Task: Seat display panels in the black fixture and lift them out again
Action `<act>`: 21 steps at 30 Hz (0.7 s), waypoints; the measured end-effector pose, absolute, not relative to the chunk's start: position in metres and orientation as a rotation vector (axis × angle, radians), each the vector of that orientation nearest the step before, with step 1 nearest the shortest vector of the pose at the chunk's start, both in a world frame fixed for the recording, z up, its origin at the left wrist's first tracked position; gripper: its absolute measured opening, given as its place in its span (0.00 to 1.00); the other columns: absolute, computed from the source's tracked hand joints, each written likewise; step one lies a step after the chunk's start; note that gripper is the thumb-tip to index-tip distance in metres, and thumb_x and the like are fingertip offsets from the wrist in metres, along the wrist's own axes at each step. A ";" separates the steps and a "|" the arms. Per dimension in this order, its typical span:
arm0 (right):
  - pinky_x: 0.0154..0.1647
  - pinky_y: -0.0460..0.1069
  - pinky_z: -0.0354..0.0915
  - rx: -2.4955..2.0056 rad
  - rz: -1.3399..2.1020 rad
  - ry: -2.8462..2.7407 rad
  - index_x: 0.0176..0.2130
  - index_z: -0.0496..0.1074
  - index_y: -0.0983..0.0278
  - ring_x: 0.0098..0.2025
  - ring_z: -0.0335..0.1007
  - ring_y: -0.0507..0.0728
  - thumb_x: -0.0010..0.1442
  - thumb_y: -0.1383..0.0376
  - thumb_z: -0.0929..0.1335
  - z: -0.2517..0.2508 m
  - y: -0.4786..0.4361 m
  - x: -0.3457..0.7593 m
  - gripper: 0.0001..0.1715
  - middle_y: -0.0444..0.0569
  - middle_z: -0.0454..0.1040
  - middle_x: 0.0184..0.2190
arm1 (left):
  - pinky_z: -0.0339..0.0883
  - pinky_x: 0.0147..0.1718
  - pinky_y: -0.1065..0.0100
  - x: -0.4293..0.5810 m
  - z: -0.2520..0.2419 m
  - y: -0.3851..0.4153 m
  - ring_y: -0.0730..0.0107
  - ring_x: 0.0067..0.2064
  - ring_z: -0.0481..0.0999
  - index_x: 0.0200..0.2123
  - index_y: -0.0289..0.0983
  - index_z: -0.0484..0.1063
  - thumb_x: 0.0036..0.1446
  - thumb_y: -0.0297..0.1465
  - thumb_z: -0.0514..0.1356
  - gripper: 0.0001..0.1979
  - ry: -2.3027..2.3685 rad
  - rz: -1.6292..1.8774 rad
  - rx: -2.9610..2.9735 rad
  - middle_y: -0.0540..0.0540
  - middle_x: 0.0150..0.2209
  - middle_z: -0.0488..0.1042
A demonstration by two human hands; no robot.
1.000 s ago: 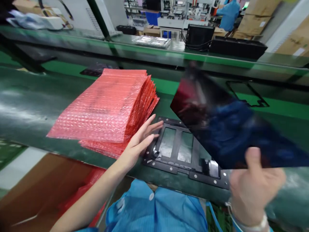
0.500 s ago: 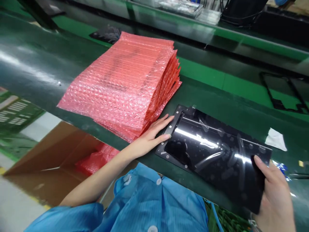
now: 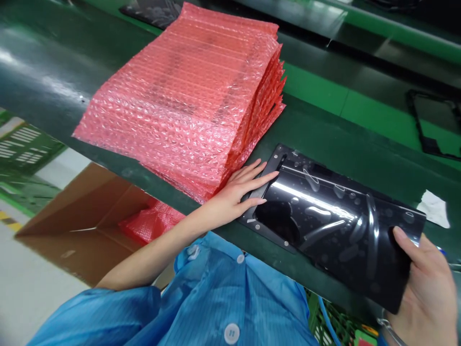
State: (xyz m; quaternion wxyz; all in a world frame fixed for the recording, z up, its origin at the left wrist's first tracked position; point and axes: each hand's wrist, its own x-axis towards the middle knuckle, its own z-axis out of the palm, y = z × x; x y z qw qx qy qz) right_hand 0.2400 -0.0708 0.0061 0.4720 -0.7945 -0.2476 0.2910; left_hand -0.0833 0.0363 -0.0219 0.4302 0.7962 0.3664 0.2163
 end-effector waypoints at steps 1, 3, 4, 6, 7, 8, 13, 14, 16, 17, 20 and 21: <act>0.46 0.65 0.77 -1.947 0.703 -0.585 0.31 0.74 0.47 0.62 0.64 0.69 0.43 0.54 0.76 0.006 -0.070 0.241 0.13 0.39 0.75 0.52 | 0.39 0.71 0.51 -0.083 -0.023 0.036 0.65 0.74 0.40 0.68 0.46 0.56 0.67 0.32 0.57 0.28 0.916 0.542 1.990 0.44 0.73 0.47; 0.49 0.67 0.75 -1.934 0.678 -0.511 0.32 0.76 0.47 0.66 0.58 0.72 0.40 0.54 0.77 0.004 -0.069 0.242 0.15 0.40 0.73 0.56 | 0.40 0.70 0.50 -0.083 -0.025 0.036 0.64 0.74 0.41 0.68 0.47 0.57 0.68 0.32 0.56 0.27 0.921 0.552 1.997 0.45 0.73 0.48; 0.52 0.68 0.73 -1.941 0.662 -0.507 0.31 0.76 0.46 0.67 0.54 0.72 0.40 0.54 0.77 0.003 -0.069 0.244 0.14 0.39 0.72 0.58 | 0.41 0.70 0.49 -0.082 -0.026 0.036 0.63 0.74 0.41 0.68 0.48 0.57 0.68 0.32 0.56 0.27 0.922 0.560 2.002 0.46 0.73 0.48; 0.61 0.69 0.67 -1.964 0.628 -0.524 0.32 0.76 0.44 0.69 0.49 0.72 0.41 0.53 0.77 0.002 -0.069 0.248 0.14 0.36 0.70 0.60 | 0.41 0.70 0.47 -0.082 -0.027 0.036 0.61 0.74 0.42 0.67 0.49 0.58 0.68 0.33 0.56 0.26 0.923 0.569 2.010 0.47 0.73 0.49; 0.64 0.69 0.63 -1.976 0.618 -0.543 0.33 0.77 0.43 0.69 0.48 0.72 0.42 0.52 0.77 0.001 -0.069 0.250 0.14 0.35 0.69 0.60 | 0.42 0.70 0.47 -0.082 -0.027 0.036 0.61 0.74 0.42 0.67 0.49 0.59 0.68 0.33 0.56 0.26 0.925 0.570 2.014 0.47 0.73 0.49; 0.66 0.69 0.60 -1.988 0.611 -0.564 0.34 0.77 0.42 0.69 0.49 0.73 0.42 0.51 0.77 0.000 -0.069 0.251 0.15 0.35 0.68 0.61 | 0.42 0.70 0.47 -0.082 -0.027 0.037 0.61 0.74 0.42 0.67 0.49 0.59 0.68 0.33 0.56 0.26 0.928 0.569 2.018 0.47 0.73 0.49; 0.56 0.69 0.70 -2.002 0.614 -0.650 0.38 0.78 0.41 0.68 0.53 0.73 0.43 0.50 0.76 0.002 -0.066 0.251 0.19 0.38 0.71 0.59 | 0.43 0.70 0.48 -0.081 -0.027 0.036 0.61 0.74 0.42 0.66 0.48 0.61 0.67 0.31 0.57 0.25 0.943 0.560 2.030 0.47 0.73 0.50; 0.53 0.69 0.72 -1.995 0.618 -0.661 0.38 0.78 0.42 0.67 0.54 0.73 0.43 0.51 0.76 0.003 -0.065 0.249 0.18 0.39 0.72 0.58 | 0.43 0.70 0.47 -0.081 -0.027 0.036 0.61 0.74 0.42 0.66 0.49 0.62 0.67 0.31 0.56 0.25 0.944 0.561 2.036 0.47 0.73 0.50; 0.50 0.69 0.74 -1.988 0.632 -0.658 0.37 0.78 0.43 0.66 0.56 0.73 0.43 0.51 0.77 0.005 -0.064 0.247 0.17 0.41 0.74 0.56 | 0.44 0.70 0.46 -0.080 -0.028 0.036 0.60 0.74 0.43 0.65 0.48 0.64 0.67 0.31 0.56 0.23 0.946 0.566 2.051 0.47 0.73 0.50; 0.51 0.69 0.74 -1.989 0.644 -0.645 0.36 0.79 0.44 0.66 0.56 0.73 0.43 0.52 0.77 0.005 -0.063 0.246 0.17 0.42 0.74 0.56 | 0.44 0.69 0.46 -0.080 -0.029 0.036 0.59 0.74 0.43 0.63 0.48 0.66 0.67 0.30 0.56 0.22 0.946 0.569 2.059 0.46 0.73 0.50; 0.51 0.69 0.74 -1.978 0.667 -0.670 0.38 0.79 0.45 0.67 0.54 0.73 0.44 0.52 0.77 0.005 -0.063 0.247 0.17 0.42 0.72 0.57 | 0.45 0.69 0.46 -0.079 -0.030 0.036 0.58 0.74 0.44 0.59 0.46 0.72 0.67 0.29 0.56 0.19 0.946 0.584 2.072 0.45 0.73 0.49; 0.51 0.69 0.74 -1.982 0.666 -0.693 0.39 0.79 0.44 0.67 0.55 0.73 0.45 0.51 0.76 0.005 -0.063 0.248 0.17 0.42 0.72 0.58 | 0.45 0.69 0.46 -0.079 -0.030 0.036 0.58 0.74 0.44 0.58 0.46 0.73 0.67 0.29 0.56 0.18 0.946 0.588 2.074 0.45 0.73 0.49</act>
